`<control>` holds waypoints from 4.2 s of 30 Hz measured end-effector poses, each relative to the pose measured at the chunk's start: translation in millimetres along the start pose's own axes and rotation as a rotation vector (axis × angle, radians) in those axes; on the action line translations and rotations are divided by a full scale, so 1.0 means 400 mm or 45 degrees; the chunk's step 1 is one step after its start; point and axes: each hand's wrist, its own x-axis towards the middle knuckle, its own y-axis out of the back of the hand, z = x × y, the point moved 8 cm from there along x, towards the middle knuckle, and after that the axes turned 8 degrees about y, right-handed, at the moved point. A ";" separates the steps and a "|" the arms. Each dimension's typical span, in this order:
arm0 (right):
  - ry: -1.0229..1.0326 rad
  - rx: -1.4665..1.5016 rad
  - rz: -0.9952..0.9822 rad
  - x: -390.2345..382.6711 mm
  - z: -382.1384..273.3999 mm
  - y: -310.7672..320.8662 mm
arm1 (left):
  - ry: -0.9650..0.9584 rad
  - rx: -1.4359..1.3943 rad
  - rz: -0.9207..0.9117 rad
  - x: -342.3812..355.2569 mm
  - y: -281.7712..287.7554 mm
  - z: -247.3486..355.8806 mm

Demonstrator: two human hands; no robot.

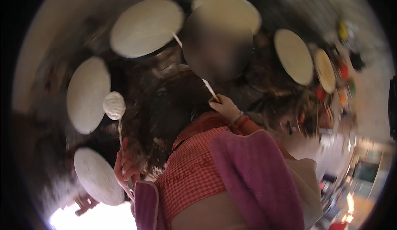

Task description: The person uses a ladle to pour batter onto multiple hot plates and spreads it into thin circles using a wooden stick. The person then uses the wooden stick to lift the cooked crepes and transfer them to a nearby stack.

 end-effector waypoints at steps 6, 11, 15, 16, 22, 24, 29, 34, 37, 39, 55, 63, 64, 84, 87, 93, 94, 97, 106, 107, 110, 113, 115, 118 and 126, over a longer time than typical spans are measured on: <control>-0.315 0.457 0.515 -0.139 0.047 0.238 | 0.241 0.241 -0.395 0.147 -0.145 -0.110; -0.230 0.632 0.854 -0.078 0.094 0.484 | 0.166 0.593 -0.341 0.302 -0.173 -0.133; -0.114 0.526 0.904 0.139 0.129 0.689 | 0.293 -0.013 -0.069 0.450 -0.211 -0.205; -0.079 0.510 0.894 0.205 0.147 0.730 | 0.338 -0.131 0.000 0.492 -0.214 -0.235; -0.171 0.210 0.628 0.428 0.142 0.838 | 0.279 -0.383 0.209 0.577 -0.158 -0.322; -0.189 0.100 0.537 0.456 0.148 0.836 | 0.252 -0.382 0.241 0.585 -0.157 -0.329; -0.238 -0.032 0.448 0.455 0.076 0.814 | 0.278 -0.298 0.297 0.632 -0.157 -0.291; -0.231 -0.033 0.287 0.458 0.059 0.666 | 0.379 -0.178 0.294 0.692 -0.147 -0.208; -0.169 0.158 0.120 0.490 -0.041 0.478 | 0.475 -0.129 0.256 0.725 -0.154 -0.168; 0.006 0.438 0.126 0.536 -0.090 0.373 | 0.492 -0.108 0.297 0.749 -0.160 -0.151; -0.003 0.830 1.188 0.539 0.113 1.035 | 0.580 0.246 0.069 0.818 -0.298 -0.190; 0.047 -0.020 0.797 0.801 0.060 1.148 | 0.426 -0.145 -0.015 0.889 -0.372 -0.249; 0.081 -0.141 0.725 0.845 0.016 1.120 | 0.449 -0.194 0.034 0.881 -0.375 -0.251; 0.339 0.447 1.082 0.478 -0.298 1.031 | 0.503 -0.134 0.196 1.006 -0.243 0.034; 0.232 0.346 1.069 0.408 -0.370 1.095 | 0.546 -0.053 0.318 0.996 -0.197 0.054; 0.483 0.731 1.287 0.075 -0.278 1.516 | 0.506 0.344 0.076 1.023 -0.221 -0.121; 0.508 0.731 1.364 0.026 -0.255 1.604 | 0.441 0.695 0.011 1.020 -0.227 -0.161; 0.518 0.562 1.569 -0.131 -0.225 1.762 | 0.601 0.837 -0.076 1.045 -0.159 -0.253; 0.253 -0.332 1.676 -0.370 -0.116 2.102 | 0.924 -0.048 0.367 1.090 -0.162 -0.784; 0.154 -0.567 1.671 -0.389 -0.100 2.130 | 0.944 -0.046 0.373 1.099 -0.157 -0.821; -0.140 -1.129 1.580 -0.413 -0.008 2.191 | 0.968 -0.002 0.386 1.110 -0.168 -0.903; -0.383 -1.387 1.407 -0.402 0.169 2.163 | 0.950 0.053 0.377 1.114 -0.193 -0.960; -0.555 -1.317 1.317 -0.405 0.326 2.090 | 0.932 0.052 0.359 1.124 -0.221 -1.006; -0.767 -1.138 1.186 -0.449 0.564 2.010 | 0.916 0.015 0.281 1.130 -0.252 -1.068; -0.739 -1.136 1.163 -0.441 0.602 1.916 | 0.843 0.389 0.204 1.162 -0.340 -0.989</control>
